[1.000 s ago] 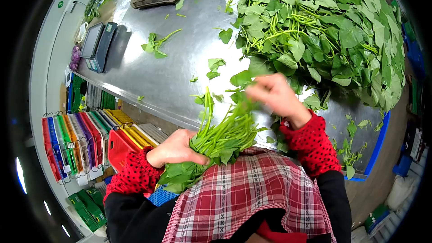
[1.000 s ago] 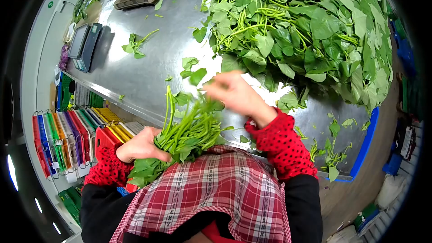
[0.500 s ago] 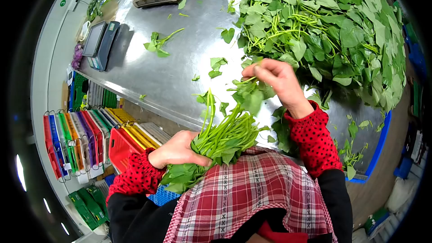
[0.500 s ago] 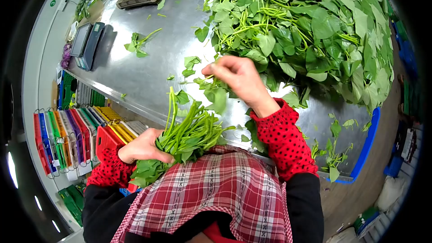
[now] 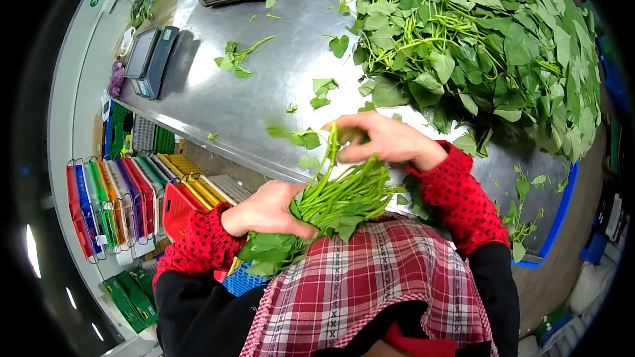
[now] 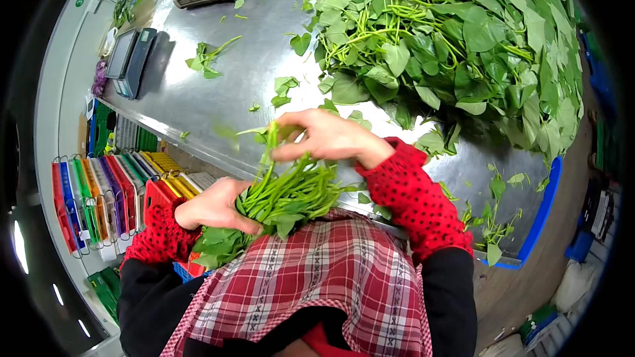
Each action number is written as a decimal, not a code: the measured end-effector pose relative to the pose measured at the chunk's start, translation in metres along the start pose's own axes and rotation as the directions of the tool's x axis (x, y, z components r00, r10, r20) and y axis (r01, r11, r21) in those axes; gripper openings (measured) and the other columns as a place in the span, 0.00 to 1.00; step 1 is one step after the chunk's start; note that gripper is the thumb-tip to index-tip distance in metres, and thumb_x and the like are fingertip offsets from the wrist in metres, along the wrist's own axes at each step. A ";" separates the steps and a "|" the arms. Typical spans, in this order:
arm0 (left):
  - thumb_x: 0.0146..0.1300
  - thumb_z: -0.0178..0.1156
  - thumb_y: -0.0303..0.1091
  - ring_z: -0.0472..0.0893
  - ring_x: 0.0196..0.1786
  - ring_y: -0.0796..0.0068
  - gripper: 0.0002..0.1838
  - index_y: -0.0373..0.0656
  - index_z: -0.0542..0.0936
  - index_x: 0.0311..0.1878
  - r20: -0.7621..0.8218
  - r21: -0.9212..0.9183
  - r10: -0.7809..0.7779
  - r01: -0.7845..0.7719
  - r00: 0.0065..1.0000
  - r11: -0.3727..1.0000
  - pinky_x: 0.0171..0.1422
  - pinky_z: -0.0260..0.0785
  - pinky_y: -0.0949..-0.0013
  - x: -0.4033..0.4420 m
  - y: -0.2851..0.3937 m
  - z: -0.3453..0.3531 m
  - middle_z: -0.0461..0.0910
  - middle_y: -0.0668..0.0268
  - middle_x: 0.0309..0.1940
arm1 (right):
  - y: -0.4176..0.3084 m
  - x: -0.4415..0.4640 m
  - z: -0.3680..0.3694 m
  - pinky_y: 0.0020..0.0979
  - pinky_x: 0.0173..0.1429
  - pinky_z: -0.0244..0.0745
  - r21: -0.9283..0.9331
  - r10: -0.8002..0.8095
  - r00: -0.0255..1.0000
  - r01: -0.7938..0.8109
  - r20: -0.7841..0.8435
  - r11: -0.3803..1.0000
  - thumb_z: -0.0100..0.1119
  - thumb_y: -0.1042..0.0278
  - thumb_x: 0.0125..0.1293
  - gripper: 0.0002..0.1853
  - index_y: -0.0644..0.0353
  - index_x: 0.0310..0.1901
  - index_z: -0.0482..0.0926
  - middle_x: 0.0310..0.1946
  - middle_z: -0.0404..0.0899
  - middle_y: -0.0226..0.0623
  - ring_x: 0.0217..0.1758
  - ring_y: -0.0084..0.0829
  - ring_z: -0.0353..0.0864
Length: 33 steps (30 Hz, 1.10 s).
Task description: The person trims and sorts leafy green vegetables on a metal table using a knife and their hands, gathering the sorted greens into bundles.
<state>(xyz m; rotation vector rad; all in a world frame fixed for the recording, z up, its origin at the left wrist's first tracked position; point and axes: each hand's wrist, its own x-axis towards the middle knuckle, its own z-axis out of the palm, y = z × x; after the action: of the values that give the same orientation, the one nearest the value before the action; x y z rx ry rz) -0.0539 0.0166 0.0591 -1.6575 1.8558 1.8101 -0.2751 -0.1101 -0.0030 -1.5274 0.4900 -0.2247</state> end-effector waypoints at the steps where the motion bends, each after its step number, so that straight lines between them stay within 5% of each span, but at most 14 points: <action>1: 0.42 0.72 0.44 0.84 0.41 0.58 0.30 0.41 0.80 0.51 -0.007 0.035 0.035 -0.035 0.999 0.999 0.50 0.73 0.61 0.002 -0.001 -0.001 0.85 0.55 0.37 | 0.006 0.007 0.004 0.29 0.50 0.74 0.156 0.016 0.998 -0.024 0.053 0.988 0.70 0.65 0.56 0.27 0.65 0.57 0.77 0.38 0.83 0.34 0.42 0.24 0.79; 2: 0.42 0.72 0.44 0.84 0.41 0.58 0.30 0.41 0.80 0.51 -0.006 0.039 0.029 -0.029 1.000 0.999 0.50 0.73 0.61 0.003 -0.002 -0.001 0.85 0.55 0.37 | 0.012 0.014 0.008 0.30 0.51 0.73 0.307 0.021 0.993 -0.054 0.112 0.950 0.72 0.64 0.54 0.28 0.64 0.57 0.77 0.40 0.83 0.34 0.44 0.25 0.79; 5: 0.42 0.72 0.45 0.84 0.42 0.57 0.32 0.41 0.79 0.53 0.030 0.158 0.040 -0.045 0.999 0.986 0.50 0.74 0.61 0.005 -0.006 -0.005 0.84 0.54 0.39 | -0.001 0.026 0.006 0.32 0.54 0.72 -0.246 -0.463 0.855 0.409 -0.232 0.879 0.75 0.62 0.50 0.22 0.60 0.46 0.83 0.42 0.82 0.34 0.53 0.33 0.78; 10: 0.47 0.74 0.38 0.83 0.42 0.67 0.30 0.37 0.77 0.53 0.119 -0.062 -0.043 0.051 0.992 0.997 0.52 0.73 0.66 0.006 0.001 -0.008 0.85 0.58 0.40 | -0.019 0.022 0.018 0.38 0.36 0.73 -0.599 -0.108 0.968 0.226 0.227 0.768 0.67 0.62 0.57 0.11 0.62 0.30 0.80 0.25 0.80 0.40 0.32 0.46 0.80; 12: 0.49 0.74 0.26 0.79 0.47 0.79 0.28 0.35 0.75 0.55 0.070 -0.485 0.017 0.019 0.997 0.874 0.55 0.71 0.71 0.006 -0.014 -0.005 0.82 0.66 0.48 | -0.002 0.023 0.028 0.38 0.30 0.70 -0.449 -0.364 0.911 0.249 -0.192 0.858 0.63 0.63 0.62 0.12 0.64 0.28 0.79 0.18 0.75 0.42 0.24 0.43 0.78; 14: 0.51 0.73 0.24 0.77 0.51 0.78 0.34 0.34 0.70 0.62 0.144 -0.574 -0.019 0.099 0.989 0.813 0.60 0.69 0.72 0.005 -0.017 -0.005 0.80 0.68 0.51 | 0.004 0.020 0.026 0.34 0.30 0.72 -0.308 -0.297 0.871 0.180 -0.392 0.934 0.61 0.64 0.65 0.12 0.65 0.30 0.78 0.20 0.77 0.38 0.25 0.35 0.79; 16: 0.52 0.73 0.25 0.77 0.54 0.78 0.37 0.34 0.70 0.66 0.114 -0.518 -0.024 0.080 0.993 0.852 0.62 0.67 0.72 0.002 -0.018 -0.001 0.81 0.64 0.52 | 0.011 0.016 0.006 0.33 0.34 0.77 0.475 0.168 0.678 0.296 -0.715 0.829 0.58 0.65 0.66 0.12 0.67 0.33 0.77 0.26 0.80 0.39 0.28 0.35 0.83; 18: 0.53 0.71 0.23 0.76 0.58 0.76 0.38 0.39 0.69 0.69 0.085 -0.622 -0.033 0.079 0.996 0.779 0.66 0.65 0.71 -0.004 -0.015 0.006 0.80 0.63 0.57 | 0.023 0.009 -0.013 0.28 0.36 0.78 0.449 0.158 0.632 0.333 -0.759 0.829 0.58 0.66 0.69 0.12 0.70 0.38 0.77 0.28 0.78 0.35 0.33 0.28 0.82; 21: 0.54 0.68 0.20 0.75 0.61 0.75 0.37 0.38 0.69 0.69 0.087 -0.672 0.025 0.040 0.996 0.739 0.68 0.63 0.69 -0.005 -0.015 0.005 0.79 0.63 0.59 | 0.035 0.001 0.004 0.26 0.42 0.76 0.120 -0.026 0.838 0.108 -0.545 0.987 0.64 0.60 0.66 0.20 0.70 0.50 0.78 0.34 0.82 0.37 0.39 0.25 0.81; 23: 0.54 0.68 0.20 0.75 0.61 0.75 0.37 0.38 0.68 0.69 0.086 -0.681 0.027 0.039 0.996 0.731 0.69 0.62 0.68 -0.004 -0.017 0.008 0.78 0.63 0.59 | 0.043 -0.002 0.008 0.27 0.46 0.75 0.342 0.041 0.987 0.015 -0.156 0.940 0.67 0.55 0.64 0.20 0.66 0.47 0.81 0.34 0.82 0.36 0.38 0.24 0.79; 26: 0.54 0.68 0.20 0.74 0.63 0.75 0.38 0.38 0.67 0.70 0.091 -0.750 0.019 0.056 0.996 0.659 0.70 0.61 0.68 -0.007 -0.029 0.014 0.77 0.64 0.61 | 0.025 -0.011 -0.008 0.30 0.47 0.76 0.201 -0.107 0.884 0.220 -0.456 0.955 0.68 0.55 0.62 0.19 0.65 0.43 0.82 0.34 0.83 0.35 0.38 0.27 0.81; 28: 0.53 0.69 0.20 0.73 0.63 0.75 0.39 0.39 0.67 0.70 0.115 -0.779 -0.001 0.091 0.993 0.621 0.70 0.61 0.68 -0.005 -0.035 0.015 0.77 0.64 0.60 | 0.020 -0.015 0.002 0.35 0.52 0.74 -0.231 -0.468 0.838 0.414 -0.280 0.880 0.67 0.66 0.58 0.11 0.61 0.41 0.82 0.44 0.83 0.40 0.48 0.36 0.81; 30: 0.52 0.70 0.21 0.74 0.63 0.75 0.40 0.39 0.67 0.71 0.141 -0.780 -0.024 0.126 0.990 0.613 0.70 0.61 0.67 -0.004 -0.030 0.014 0.78 0.64 0.60 | 0.012 -0.012 0.013 0.39 0.40 0.74 -0.430 -0.210 0.977 0.206 0.039 0.879 0.64 0.61 0.58 0.13 0.65 0.31 0.81 0.31 0.82 0.45 0.35 0.44 0.81; 33: 0.52 0.70 0.23 0.74 0.61 0.75 0.40 0.38 0.67 0.70 0.103 -0.615 -0.011 0.073 0.995 0.785 0.70 0.62 0.67 -0.004 -0.020 0.007 0.78 0.63 0.59 | 0.022 -0.007 0.023 0.41 0.38 0.73 -0.324 -0.304 0.938 0.240 -0.164 0.915 0.61 0.62 0.58 0.12 0.66 0.30 0.80 0.28 0.80 0.47 0.32 0.46 0.79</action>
<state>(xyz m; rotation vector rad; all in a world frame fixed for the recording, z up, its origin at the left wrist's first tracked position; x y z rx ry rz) -0.0427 0.0296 0.0458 -1.6991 1.2223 2.6160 -0.2747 -0.0853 -0.0240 -1.8822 0.4914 -0.5572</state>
